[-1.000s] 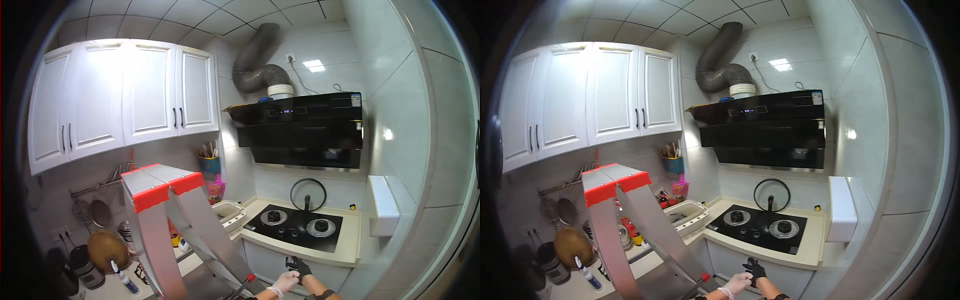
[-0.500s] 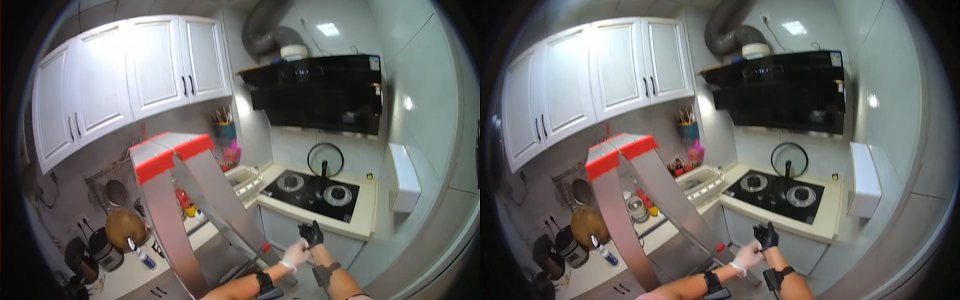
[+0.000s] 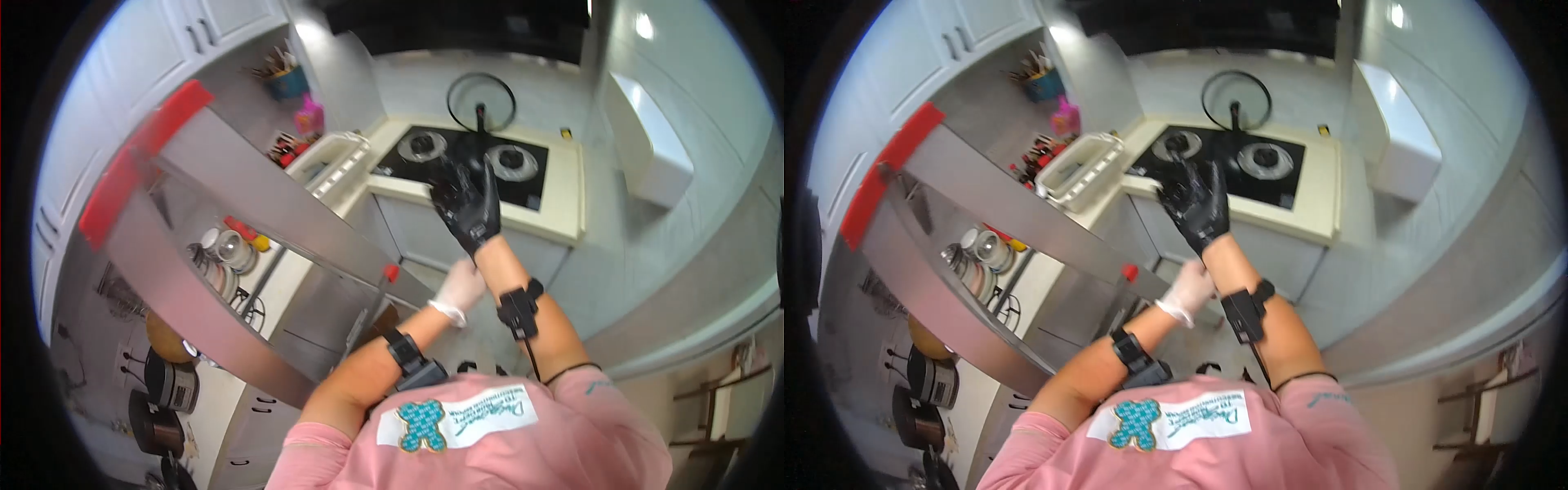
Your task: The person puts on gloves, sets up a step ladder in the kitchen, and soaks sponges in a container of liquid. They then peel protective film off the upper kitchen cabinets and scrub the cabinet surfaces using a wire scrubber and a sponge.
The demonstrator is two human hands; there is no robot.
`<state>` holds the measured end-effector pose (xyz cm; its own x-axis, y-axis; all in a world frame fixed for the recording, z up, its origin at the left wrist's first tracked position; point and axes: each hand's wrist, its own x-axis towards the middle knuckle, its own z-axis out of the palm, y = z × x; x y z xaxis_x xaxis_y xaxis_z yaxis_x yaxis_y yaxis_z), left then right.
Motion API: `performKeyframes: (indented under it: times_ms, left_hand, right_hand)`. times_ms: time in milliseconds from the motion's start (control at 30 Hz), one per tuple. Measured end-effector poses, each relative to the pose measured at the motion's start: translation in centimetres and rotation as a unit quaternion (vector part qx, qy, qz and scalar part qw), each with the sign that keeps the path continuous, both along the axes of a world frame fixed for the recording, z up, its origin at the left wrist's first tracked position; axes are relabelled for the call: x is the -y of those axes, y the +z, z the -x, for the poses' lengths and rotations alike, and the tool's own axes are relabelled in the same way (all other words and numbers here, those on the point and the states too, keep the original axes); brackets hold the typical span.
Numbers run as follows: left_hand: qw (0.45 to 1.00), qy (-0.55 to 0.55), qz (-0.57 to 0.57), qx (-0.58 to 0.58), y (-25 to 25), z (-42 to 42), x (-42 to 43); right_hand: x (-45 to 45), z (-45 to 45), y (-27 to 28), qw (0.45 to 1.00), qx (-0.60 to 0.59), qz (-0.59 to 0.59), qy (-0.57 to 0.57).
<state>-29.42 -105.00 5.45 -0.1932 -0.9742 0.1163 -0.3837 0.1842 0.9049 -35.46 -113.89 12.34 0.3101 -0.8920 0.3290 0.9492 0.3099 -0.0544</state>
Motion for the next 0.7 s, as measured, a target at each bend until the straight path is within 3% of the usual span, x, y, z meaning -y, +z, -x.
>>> performKeyframes:
  times_ms: [33, 67, 100, 133, 167, 200, 233, 267, 333, 367, 400, 500, 567, 667, 700]
  left_hand:
    - [0.997, -0.026, -0.079, 0.000, 0.6, -0.3, -0.2]
    - [0.987, -0.049, -0.151, 0.000, 1.5, -0.6, -0.5]
    - [0.986, -0.054, -0.158, -0.003, 2.1, -1.1, -1.0]
    - [0.987, -0.113, -0.081, 0.078, 2.6, -1.7, -1.4]
    - [0.973, -0.168, -0.003, 0.157, 2.8, -2.0, -1.6]
    - [0.973, -0.168, -0.008, 0.155, 2.6, -2.1, -1.8]
    - [0.977, -0.097, 0.111, 0.155, 2.5, -2.1, -1.9]
    - [0.960, -0.024, 0.231, 0.153, 2.6, -2.2, -1.7]
    - [0.978, 0.038, 0.188, 0.085, 5.7, -1.9, -1.2]
    - [0.968, 0.044, 0.220, 0.114, 6.3, -1.8, -1.3]
    - [0.957, 0.051, 0.249, 0.141, 6.5, -1.8, -1.5]
    - [0.954, 0.053, 0.254, 0.148, 4.7, -2.1, -0.5]
    - [0.956, 0.069, 0.252, 0.133, 3.6, -2.0, -0.1]
    - [0.960, 0.092, 0.258, 0.066, 2.0, -2.0, 0.6]
    - [0.967, 0.088, 0.236, 0.048, 1.9, -2.0, 1.0]
  right_hand:
    - [-0.3, 0.2, 0.1, 0.992, 0.043, 0.065, 0.096]
    - [-2.1, 0.2, 1.7, 0.995, -0.078, 0.058, -0.007]
    - [-1.2, 0.5, 0.5, 0.995, -0.081, 0.051, -0.011]
    - [0.6, 0.6, -1.0, 0.938, -0.255, 0.151, -0.181]
    - [1.3, 0.2, -1.0, 0.812, -0.412, 0.242, -0.334]
    - [1.4, 0.0, -1.3, 0.630, -0.540, 0.317, -0.459]
    - [1.3, 1.9, -1.6, 0.830, -0.526, 0.088, -0.164]
    - [2.7, 1.8, -3.8, 0.808, -0.527, 0.084, -0.250]
    - [3.5, 1.4, -5.7, 0.778, -0.546, 0.070, -0.303]
    - [3.2, 0.8, -6.3, 0.802, -0.513, 0.088, -0.293]
    - [3.2, 0.6, -6.7, 0.746, -0.579, 0.094, -0.316]
    - [3.2, 0.0, -7.7, 0.710, -0.624, 0.072, -0.318]
    - [4.0, 0.0, -8.9, 0.643, -0.685, 0.085, -0.332]
    - [5.0, 0.5, -9.9, 0.621, -0.711, 0.096, -0.316]
    - [5.2, 0.9, -9.9, 0.645, -0.709, 0.054, -0.280]
